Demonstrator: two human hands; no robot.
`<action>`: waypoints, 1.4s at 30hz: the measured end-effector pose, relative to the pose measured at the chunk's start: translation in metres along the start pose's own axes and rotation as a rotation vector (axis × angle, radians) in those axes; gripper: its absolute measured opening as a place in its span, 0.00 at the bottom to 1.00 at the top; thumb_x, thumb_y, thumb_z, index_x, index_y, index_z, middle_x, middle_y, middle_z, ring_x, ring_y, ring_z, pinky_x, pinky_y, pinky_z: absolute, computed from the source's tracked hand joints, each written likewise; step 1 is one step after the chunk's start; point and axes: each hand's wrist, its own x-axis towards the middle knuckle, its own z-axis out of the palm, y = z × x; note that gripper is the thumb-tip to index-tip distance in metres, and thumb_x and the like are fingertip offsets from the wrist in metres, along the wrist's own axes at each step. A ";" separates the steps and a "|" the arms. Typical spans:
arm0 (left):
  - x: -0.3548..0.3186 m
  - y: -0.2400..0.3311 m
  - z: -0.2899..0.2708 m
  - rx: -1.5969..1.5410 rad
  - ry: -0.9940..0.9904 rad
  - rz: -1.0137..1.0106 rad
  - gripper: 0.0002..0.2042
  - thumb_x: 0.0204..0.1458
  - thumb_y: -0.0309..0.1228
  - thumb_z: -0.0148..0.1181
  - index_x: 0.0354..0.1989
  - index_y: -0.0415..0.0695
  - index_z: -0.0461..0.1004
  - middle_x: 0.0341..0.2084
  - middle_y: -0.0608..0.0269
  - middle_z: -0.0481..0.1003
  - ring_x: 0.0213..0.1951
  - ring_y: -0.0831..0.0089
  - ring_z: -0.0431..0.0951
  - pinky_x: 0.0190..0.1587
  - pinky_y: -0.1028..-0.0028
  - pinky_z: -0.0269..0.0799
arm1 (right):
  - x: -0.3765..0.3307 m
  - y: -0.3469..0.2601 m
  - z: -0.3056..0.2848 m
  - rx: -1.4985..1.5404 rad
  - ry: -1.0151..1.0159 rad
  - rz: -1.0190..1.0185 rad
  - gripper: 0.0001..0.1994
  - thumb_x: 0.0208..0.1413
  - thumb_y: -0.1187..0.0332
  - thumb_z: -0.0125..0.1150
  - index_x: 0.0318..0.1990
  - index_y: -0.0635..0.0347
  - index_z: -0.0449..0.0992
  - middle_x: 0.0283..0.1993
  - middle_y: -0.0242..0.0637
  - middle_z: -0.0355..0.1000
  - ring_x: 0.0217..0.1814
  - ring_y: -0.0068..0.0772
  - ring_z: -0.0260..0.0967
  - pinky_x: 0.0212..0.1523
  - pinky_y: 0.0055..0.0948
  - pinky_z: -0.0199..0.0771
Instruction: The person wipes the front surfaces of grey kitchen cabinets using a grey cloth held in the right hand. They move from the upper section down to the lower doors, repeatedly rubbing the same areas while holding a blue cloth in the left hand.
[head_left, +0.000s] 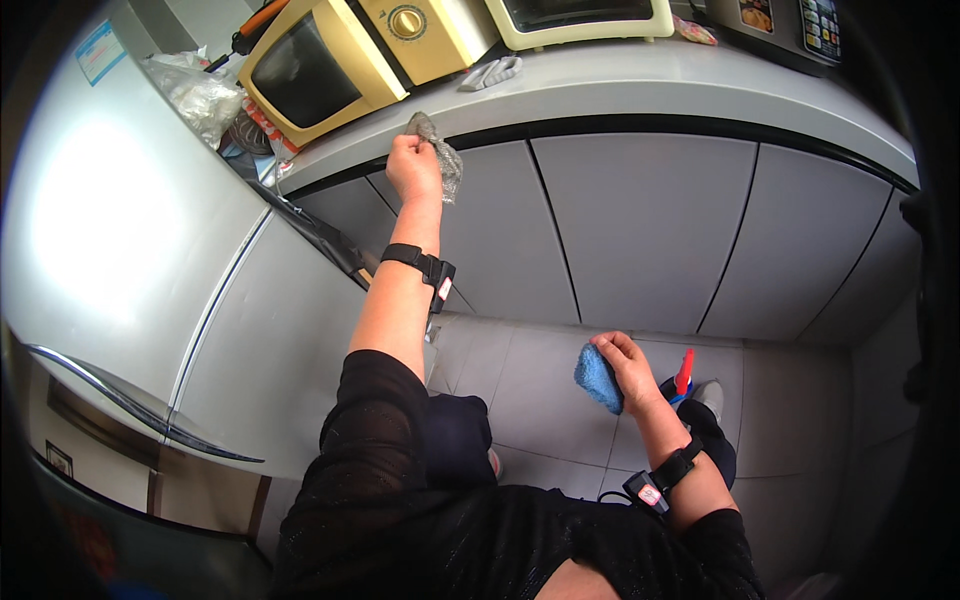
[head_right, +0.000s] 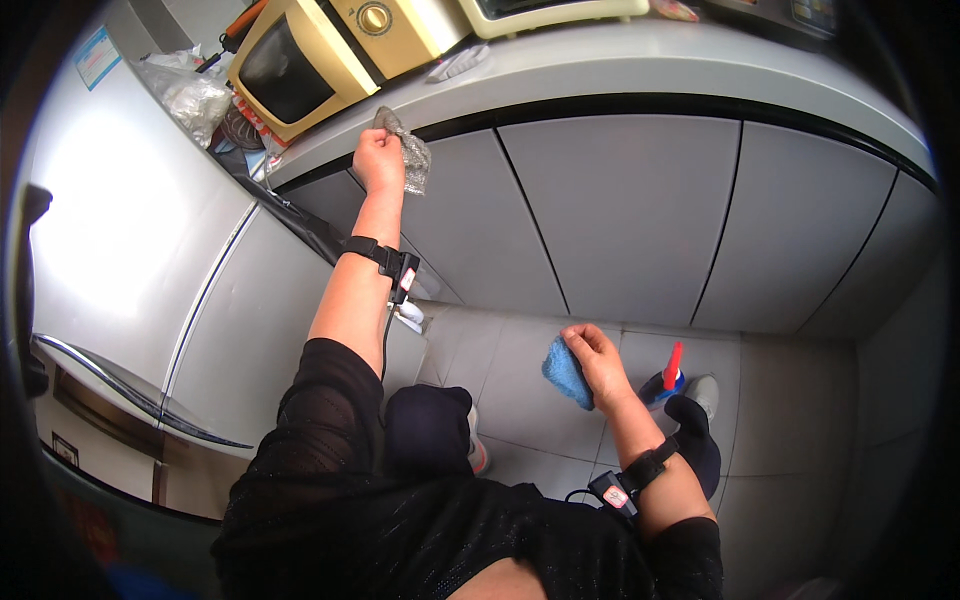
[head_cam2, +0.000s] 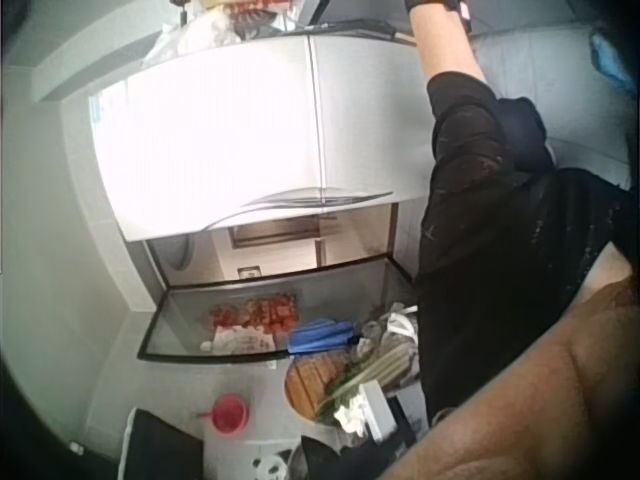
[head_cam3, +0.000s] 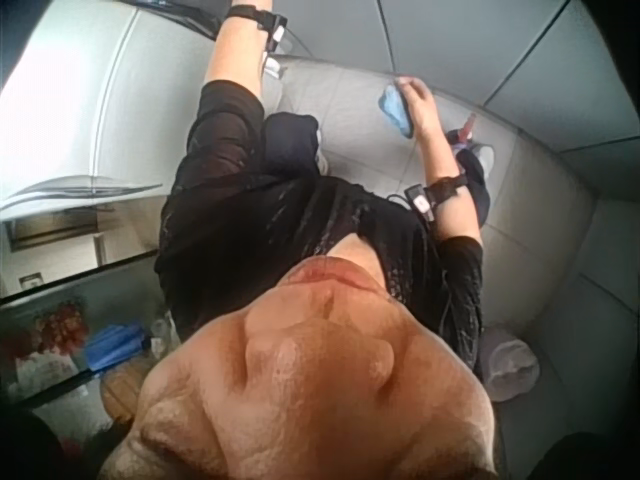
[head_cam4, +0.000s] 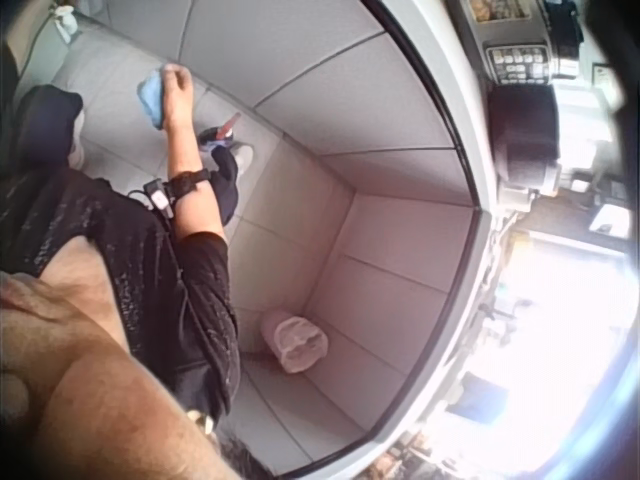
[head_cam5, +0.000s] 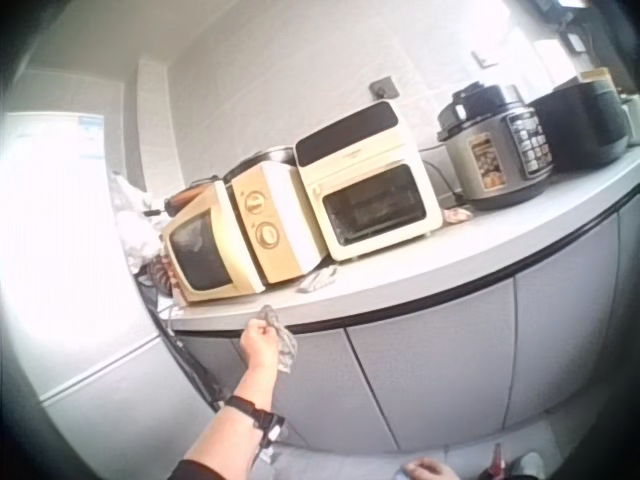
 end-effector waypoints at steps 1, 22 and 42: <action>-0.001 0.001 0.002 -0.006 0.016 -0.018 0.04 0.47 0.27 0.60 0.29 0.41 0.72 0.23 0.53 0.77 0.29 0.54 0.78 0.36 0.62 0.73 | -0.001 -0.001 -0.001 -0.003 -0.005 0.001 0.13 0.61 0.58 0.56 0.43 0.59 0.73 0.37 0.30 0.69 0.38 0.23 0.67 0.40 0.23 0.71; -0.035 0.006 0.020 -1.140 0.023 -0.686 0.10 0.57 0.26 0.58 0.43 0.34 0.68 0.37 0.57 0.74 0.35 0.69 0.76 0.38 0.69 0.75 | 0.015 0.006 0.017 -0.003 -0.042 0.039 0.14 0.61 0.57 0.57 0.43 0.60 0.73 0.35 0.30 0.70 0.37 0.22 0.66 0.39 0.23 0.70; -0.023 0.046 0.032 -1.210 0.068 -0.850 0.02 0.57 0.24 0.55 0.35 0.40 0.70 0.32 0.62 0.75 0.31 0.71 0.75 0.29 0.69 0.73 | 0.013 0.007 0.013 -0.049 -0.049 0.053 0.13 0.61 0.59 0.58 0.43 0.58 0.73 0.36 0.29 0.70 0.38 0.21 0.67 0.40 0.23 0.71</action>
